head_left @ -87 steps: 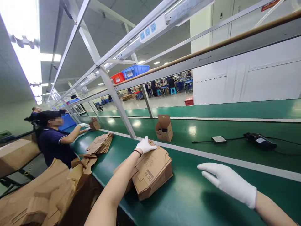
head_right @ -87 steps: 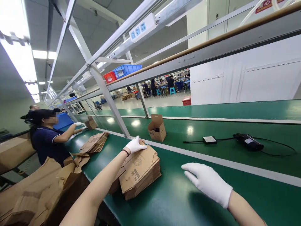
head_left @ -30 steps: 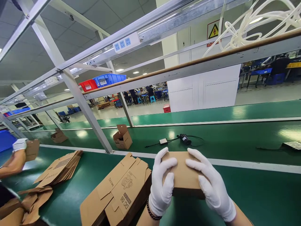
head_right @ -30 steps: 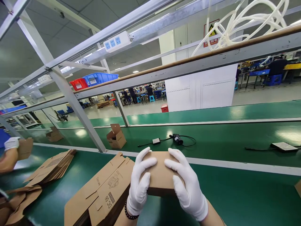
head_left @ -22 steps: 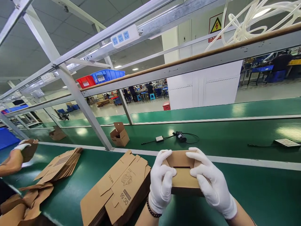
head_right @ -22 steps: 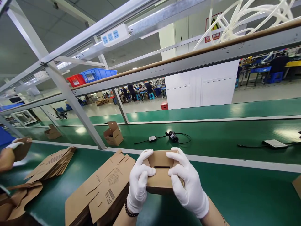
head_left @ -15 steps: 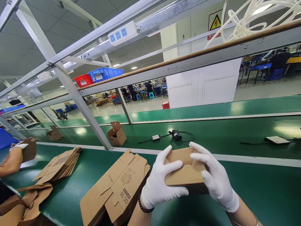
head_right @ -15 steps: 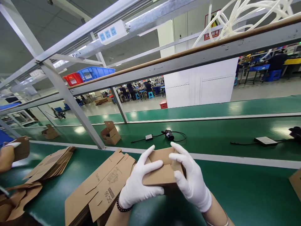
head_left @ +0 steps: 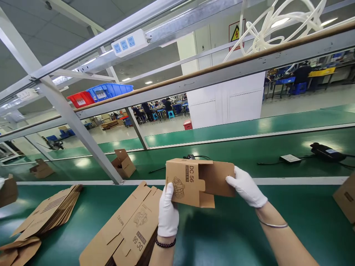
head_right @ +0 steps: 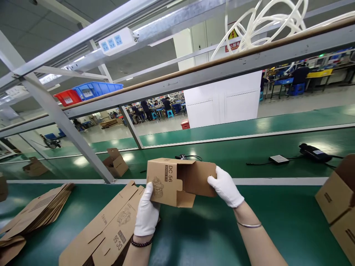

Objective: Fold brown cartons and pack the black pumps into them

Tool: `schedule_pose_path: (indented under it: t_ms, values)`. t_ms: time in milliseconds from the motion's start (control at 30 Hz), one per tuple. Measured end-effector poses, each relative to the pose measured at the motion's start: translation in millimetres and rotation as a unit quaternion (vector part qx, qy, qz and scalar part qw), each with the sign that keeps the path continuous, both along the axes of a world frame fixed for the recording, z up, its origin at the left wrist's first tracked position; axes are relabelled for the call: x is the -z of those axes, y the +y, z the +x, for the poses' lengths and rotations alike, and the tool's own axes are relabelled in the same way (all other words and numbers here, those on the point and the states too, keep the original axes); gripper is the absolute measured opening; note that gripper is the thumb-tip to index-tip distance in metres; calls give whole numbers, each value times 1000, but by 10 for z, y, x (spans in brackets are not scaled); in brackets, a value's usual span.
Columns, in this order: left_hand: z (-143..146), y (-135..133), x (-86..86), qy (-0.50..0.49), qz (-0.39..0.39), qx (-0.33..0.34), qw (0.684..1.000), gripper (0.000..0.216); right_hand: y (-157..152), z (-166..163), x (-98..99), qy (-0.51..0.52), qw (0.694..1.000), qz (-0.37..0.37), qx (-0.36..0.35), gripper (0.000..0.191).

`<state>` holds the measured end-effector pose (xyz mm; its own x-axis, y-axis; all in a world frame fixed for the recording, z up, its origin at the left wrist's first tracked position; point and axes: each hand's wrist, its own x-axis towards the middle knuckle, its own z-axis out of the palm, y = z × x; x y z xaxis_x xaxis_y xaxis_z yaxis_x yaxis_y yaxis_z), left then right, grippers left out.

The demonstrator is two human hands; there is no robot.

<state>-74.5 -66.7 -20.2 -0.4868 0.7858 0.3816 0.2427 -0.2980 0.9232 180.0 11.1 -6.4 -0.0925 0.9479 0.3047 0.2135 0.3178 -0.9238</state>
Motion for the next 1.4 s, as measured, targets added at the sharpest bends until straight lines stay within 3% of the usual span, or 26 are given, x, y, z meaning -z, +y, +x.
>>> schedule_pose_path:
  t_ms: [67,133,200,300,467,633,767,900,1033,1200,1400]
  values:
    - [100,8,-102,111,20,-58,992,78,0,50,-20,-44,998,23,41,33]
    - [209,36,-202,278,45,-84,956,90,-7,88,-43,-85,995,50,35,24]
    - [307,98,-251,426,29,-40,904,71,-28,99,-58,-120,990,73,11,17]
    - [401,226,-192,508,-14,20,861,29,-63,84,-39,-133,988,80,-5,20]
    - [385,333,68,485,-18,-10,874,29,24,57,96,-56,998,32,13,46]
    - [201,313,295,419,-39,-42,906,38,616,-77,259,-61,995,-24,76,61]
    - [45,271,506,281,-86,-39,955,44,1251,-129,427,-157,978,-79,111,40]
    - [-36,154,670,213,-106,-69,969,59,1528,143,649,-284,933,-133,178,38]
    - [67,-47,692,268,23,-122,955,64,1504,549,816,-365,895,-160,197,33]
    - [397,-290,587,305,138,-98,937,56,1288,948,767,-389,889,-157,185,34]
    - [544,-370,570,299,163,-38,940,54,391,1679,720,-406,895,-144,114,30]
